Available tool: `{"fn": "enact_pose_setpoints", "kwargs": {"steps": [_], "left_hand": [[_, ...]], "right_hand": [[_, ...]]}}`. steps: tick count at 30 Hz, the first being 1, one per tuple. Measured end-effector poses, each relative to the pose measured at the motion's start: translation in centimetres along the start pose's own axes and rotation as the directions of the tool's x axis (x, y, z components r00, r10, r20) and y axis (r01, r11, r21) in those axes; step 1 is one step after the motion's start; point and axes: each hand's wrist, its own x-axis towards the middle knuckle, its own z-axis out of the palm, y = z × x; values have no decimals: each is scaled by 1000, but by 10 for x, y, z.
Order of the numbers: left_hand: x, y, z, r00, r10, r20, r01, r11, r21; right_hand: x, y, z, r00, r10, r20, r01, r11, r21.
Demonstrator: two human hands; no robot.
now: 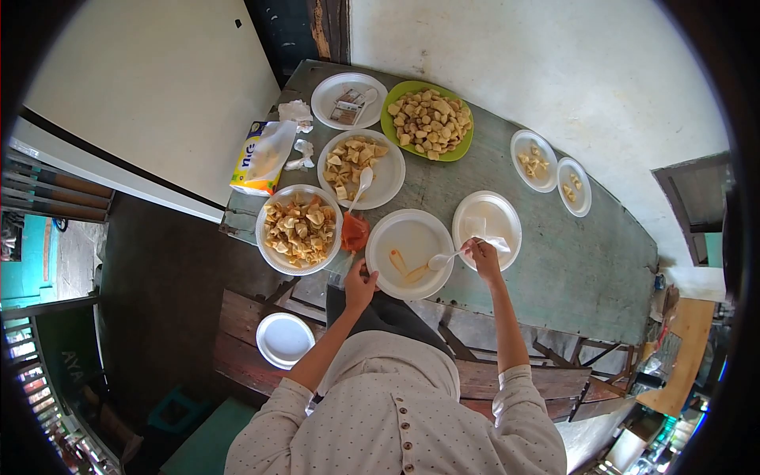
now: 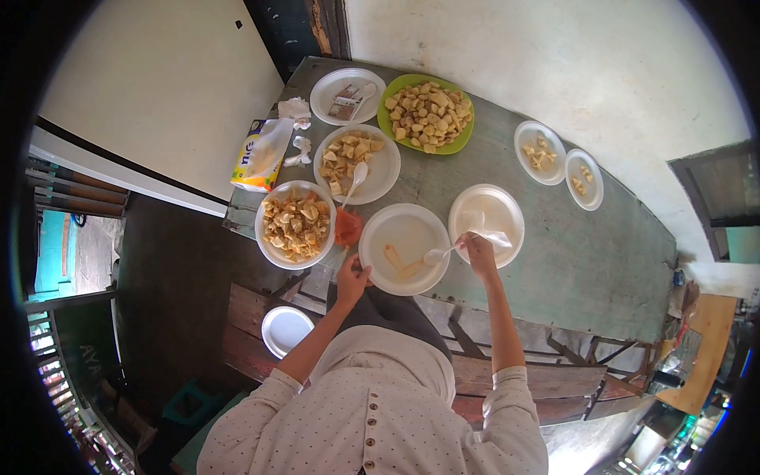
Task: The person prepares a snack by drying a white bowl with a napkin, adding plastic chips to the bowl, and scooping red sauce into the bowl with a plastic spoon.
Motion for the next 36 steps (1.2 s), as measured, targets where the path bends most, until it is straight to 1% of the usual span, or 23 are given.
{"fn": "enact_pose_setpoints", "kwargs": {"steps": [1,5,7,8,10,11,13,14,16,17,19,20,23,25,27,29,31,32,34,35,36], "left_hand": [[0,0,0,1000,0,0,0,1000,0],[0,0,0,1000,-11,-5,11,1000,11],[0,-1,0,1000,-8,-5,8,1000,20],[0,-1,0,1000,-8,-11,8,1000,21],[1,-1,1,1000,-7,-15,7,1000,22],[0,0,1,1000,-14,-12,14,1000,12],[0,3,1,1000,-20,-9,20,1000,2],[0,3,0,1000,-22,-2,22,1000,5],[1,1,0,1000,-25,3,25,1000,8],[1,1,0,1000,-17,-1,17,1000,14],[0,1,1,1000,-8,-1,8,1000,19],[0,3,1,1000,-15,5,15,1000,21],[-1,7,1,1000,-19,2,19,1000,23],[-1,8,1,1000,-15,-6,16,1000,25],[0,5,1,1000,-16,-8,16,1000,-11],[1,2,0,1000,-3,-4,3,1000,-4],[1,-1,1,1000,10,8,-10,1000,2],[1,-1,1,1000,9,1,-9,1000,23],[1,-1,1,1000,10,-8,-10,999,45],[0,1,1,1000,6,-7,-6,999,39],[0,2,0,1000,2,-6,-1,999,34]], "right_hand": [[1,3,0,999,-44,-10,43,999,-21],[0,-5,-4,999,-27,-41,26,999,-25],[-1,-11,-4,993,-67,-94,69,997,24],[-2,-9,-1,993,-66,-96,69,997,24],[-5,-5,5,995,-52,-91,63,990,124],[-8,-6,9,994,-52,-92,63,990,124],[-12,-8,15,999,-11,-31,13,997,77],[-12,-11,14,999,-11,-31,14,997,77],[-14,-16,9,992,-51,-119,38,993,-110],[-14,-18,7,992,-50,-119,37,993,-110],[-14,-21,2,975,-120,-188,88,981,-171],[-16,-26,3,975,-120,-189,87,981,-172],[-21,-34,13,978,-123,-169,101,986,-131],[-23,-27,23,983,-109,-150,107,994,-19],[-23,-23,22,978,-126,-169,121,992,-40],[-22,-25,19,973,-142,-182,134,989,-59],[-23,-34,9,961,-137,-239,100,982,-158],[-23,-35,8,961,-135,-242,98,982,-160],[-23,-36,11,968,-123,-218,105,990,-89],[-23,-32,16,968,-124,-217,107,990,-89],[-24,-25,23,972,-141,-187,139,990,-20]]}}
